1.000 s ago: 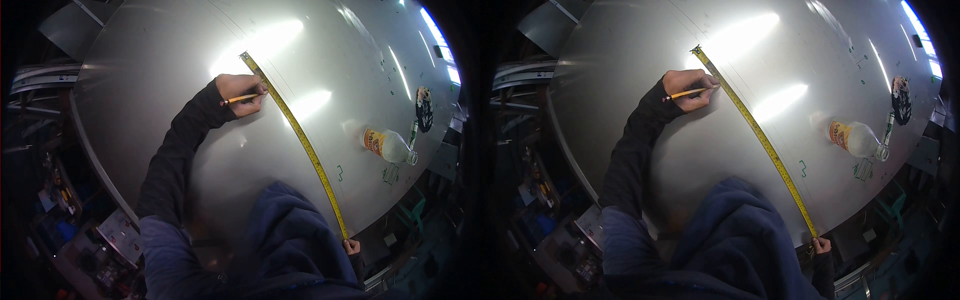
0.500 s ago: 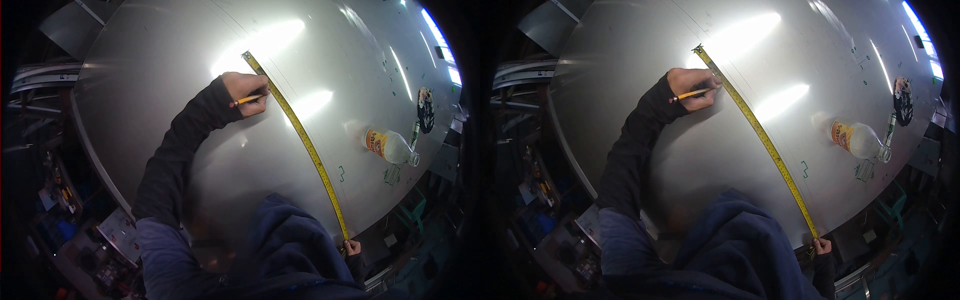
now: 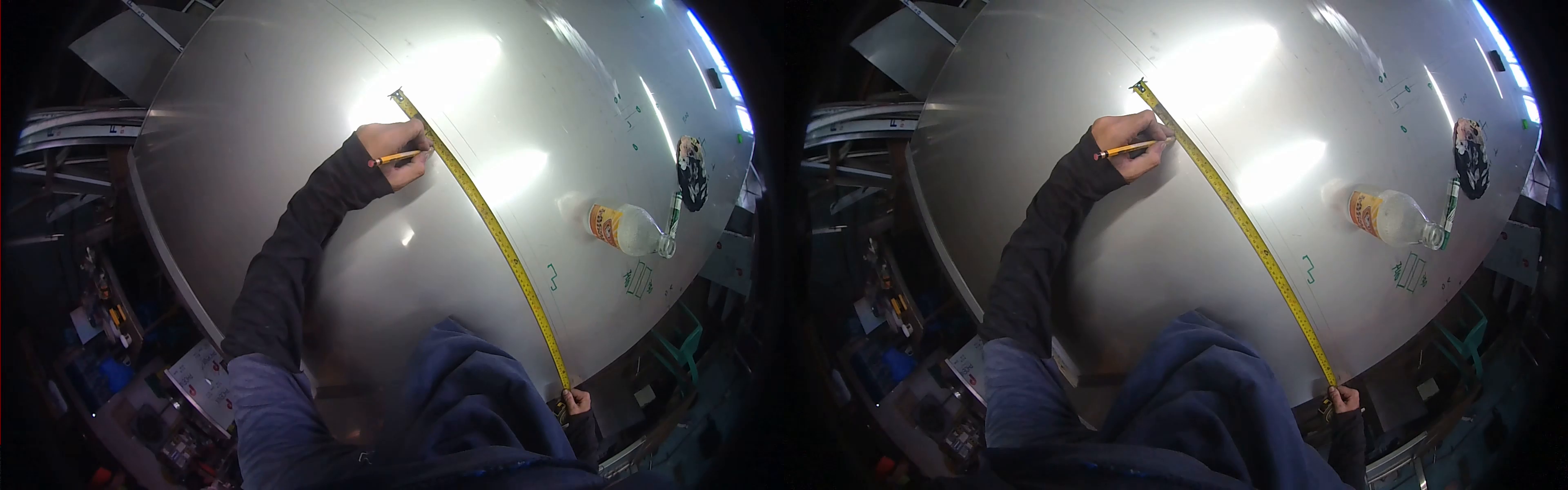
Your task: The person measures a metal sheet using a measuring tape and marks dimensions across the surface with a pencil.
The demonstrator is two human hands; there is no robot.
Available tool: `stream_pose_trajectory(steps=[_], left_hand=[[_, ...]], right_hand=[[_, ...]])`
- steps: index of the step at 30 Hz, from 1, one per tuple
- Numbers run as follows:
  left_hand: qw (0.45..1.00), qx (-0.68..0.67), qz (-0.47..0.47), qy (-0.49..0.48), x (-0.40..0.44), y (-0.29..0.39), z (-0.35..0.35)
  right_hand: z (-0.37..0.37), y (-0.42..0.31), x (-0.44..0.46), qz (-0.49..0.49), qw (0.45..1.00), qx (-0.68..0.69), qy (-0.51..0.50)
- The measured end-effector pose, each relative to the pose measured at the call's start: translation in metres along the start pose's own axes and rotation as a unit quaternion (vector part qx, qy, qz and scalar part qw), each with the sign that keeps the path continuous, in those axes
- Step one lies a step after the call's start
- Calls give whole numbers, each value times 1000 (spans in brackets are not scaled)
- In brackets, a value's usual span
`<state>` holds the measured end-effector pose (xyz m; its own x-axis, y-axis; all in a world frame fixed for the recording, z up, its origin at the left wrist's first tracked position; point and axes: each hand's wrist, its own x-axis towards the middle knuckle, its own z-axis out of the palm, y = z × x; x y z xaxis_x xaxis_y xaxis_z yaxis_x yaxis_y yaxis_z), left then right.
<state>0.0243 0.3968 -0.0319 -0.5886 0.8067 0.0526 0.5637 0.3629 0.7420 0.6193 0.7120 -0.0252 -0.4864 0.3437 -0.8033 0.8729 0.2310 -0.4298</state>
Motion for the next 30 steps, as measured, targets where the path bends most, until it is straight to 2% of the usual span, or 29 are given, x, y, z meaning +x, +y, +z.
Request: stream_pose_trajectory(steps=[10, 12, 13, 15, 16, 18, 20, 22, 24, 25, 28, 30], left_hand=[[999, 23, 5, -25, 11, 12, -5], [960, 222, -22, -171, 19, 34, -13], [960, 225, -26, -166, 17, 31, -15], [996, 5, -45, -73, 11, 14, -14], [999, 31, -18, -3, -4, 10, -18], [992, 46, -44, 112, -62, 10, -24], [961, 41, -156, 224, -144, 38, -25], [908, -82, -241, 332, -252, 46, -7], [807, -180, -331, 455, -358, 80, 14], [760, -180, -387, 490, -406, 105, 25], [661, -174, -451, 574, -569, 143, 83], [599, -177, -477, 619, -633, 179, 116]], right_hand=[[0, 16, 1, 15, 1000, 21, 1], [3, 15, -1, 14, 1000, 13, 9], [2, 14, 1, 7, 1000, 4, 20], [2, 11, 2, -15, 1000, 11, 17], [3, 10, 3, -31, 999, 21, 14], [3, 8, 7, -47, 998, 26, 11], [1, -6, 2, -58, 998, 23, -4], [2, 6, 5, -85, 996, 29, 2], [6, 33, 21, -110, 993, 31, 7], [6, 33, 21, -125, 992, 29, 10], [9, 44, 35, -139, 988, 65, 18], [6, 42, 38, -162, 986, 46, 19]])
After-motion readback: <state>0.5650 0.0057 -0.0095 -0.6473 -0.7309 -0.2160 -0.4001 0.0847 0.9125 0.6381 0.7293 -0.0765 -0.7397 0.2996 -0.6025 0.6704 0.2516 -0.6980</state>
